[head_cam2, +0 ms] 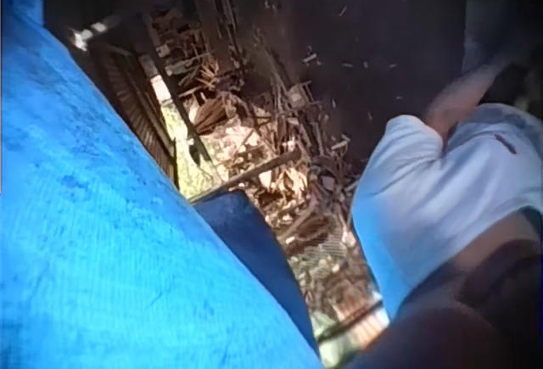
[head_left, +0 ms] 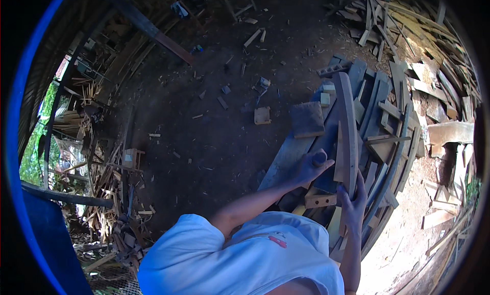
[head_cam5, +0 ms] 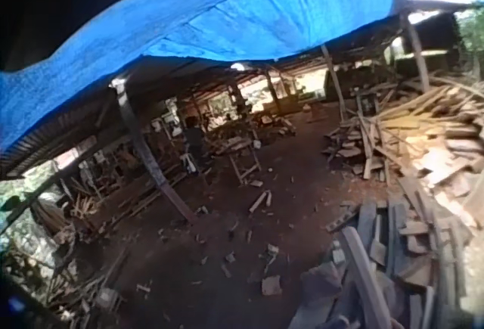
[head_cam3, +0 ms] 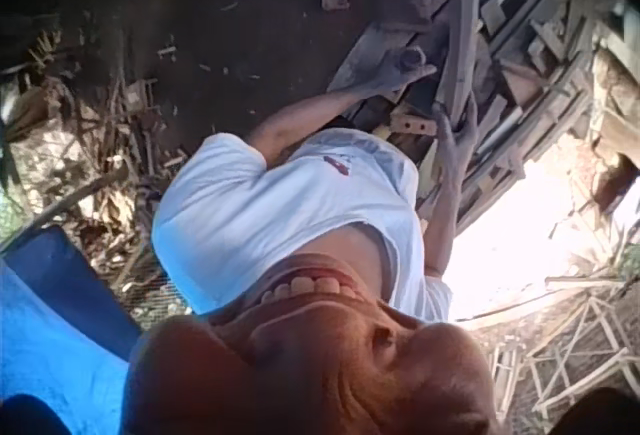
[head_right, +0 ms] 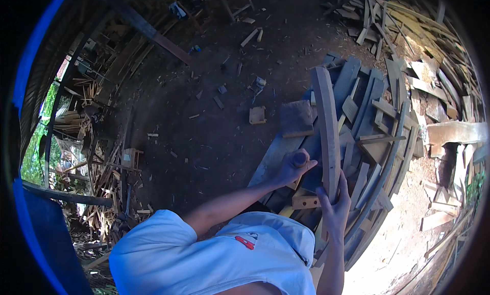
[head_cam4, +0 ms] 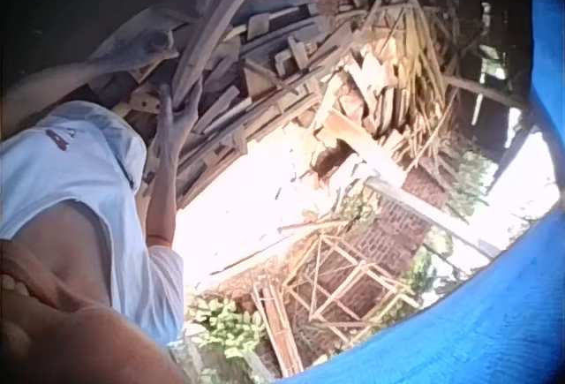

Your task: Handling and inspecting wooden planks in a woodworking shop.

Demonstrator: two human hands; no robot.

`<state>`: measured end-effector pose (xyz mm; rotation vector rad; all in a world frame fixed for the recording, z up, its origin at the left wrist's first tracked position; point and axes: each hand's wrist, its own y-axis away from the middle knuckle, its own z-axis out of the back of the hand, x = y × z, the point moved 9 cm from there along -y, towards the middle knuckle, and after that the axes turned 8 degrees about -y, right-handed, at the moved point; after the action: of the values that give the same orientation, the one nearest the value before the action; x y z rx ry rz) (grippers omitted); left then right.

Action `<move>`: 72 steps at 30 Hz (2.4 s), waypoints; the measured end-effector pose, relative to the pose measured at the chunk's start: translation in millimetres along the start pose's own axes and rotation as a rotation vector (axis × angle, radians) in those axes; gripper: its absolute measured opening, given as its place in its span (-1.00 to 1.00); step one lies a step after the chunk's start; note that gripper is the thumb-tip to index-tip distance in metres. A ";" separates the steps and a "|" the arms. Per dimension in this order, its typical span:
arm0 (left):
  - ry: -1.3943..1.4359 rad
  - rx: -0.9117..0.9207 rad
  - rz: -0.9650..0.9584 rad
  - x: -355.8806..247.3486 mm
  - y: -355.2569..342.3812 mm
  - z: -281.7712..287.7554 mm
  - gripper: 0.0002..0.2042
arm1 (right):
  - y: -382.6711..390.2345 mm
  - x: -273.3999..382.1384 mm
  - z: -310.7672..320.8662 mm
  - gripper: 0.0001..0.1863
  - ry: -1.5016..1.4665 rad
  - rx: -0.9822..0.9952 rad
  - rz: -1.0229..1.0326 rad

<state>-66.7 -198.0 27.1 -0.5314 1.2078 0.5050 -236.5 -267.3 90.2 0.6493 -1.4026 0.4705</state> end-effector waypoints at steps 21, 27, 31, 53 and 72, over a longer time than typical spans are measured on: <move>0.139 0.021 -0.037 39.0 15.7 -4.9 -0.82 | 11.9 15.2 -37.8 -0.16 0.649 0.214 0.230; 0.247 -0.279 0.069 35.1 5.6 20.4 -0.84 | 12.4 -21.1 -23.9 -0.24 0.364 0.090 0.121; 0.276 -0.472 0.487 80.0 1.3 55.5 -0.76 | 5.4 -58.4 -8.2 -0.24 0.545 0.067 0.061; -0.980 0.494 0.254 128.0 54.7 13.0 -0.46 | 12.4 -200.4 7.2 -0.17 0.989 0.199 -0.018; -0.918 0.355 0.378 139.4 41.5 -3.6 -0.55 | 14.9 -205.8 10.6 -0.23 0.890 0.055 0.041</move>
<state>-56.7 -156.7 -112.0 0.2472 0.4750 0.7260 -279.7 -248.2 -110.9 0.3692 -0.5595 0.7189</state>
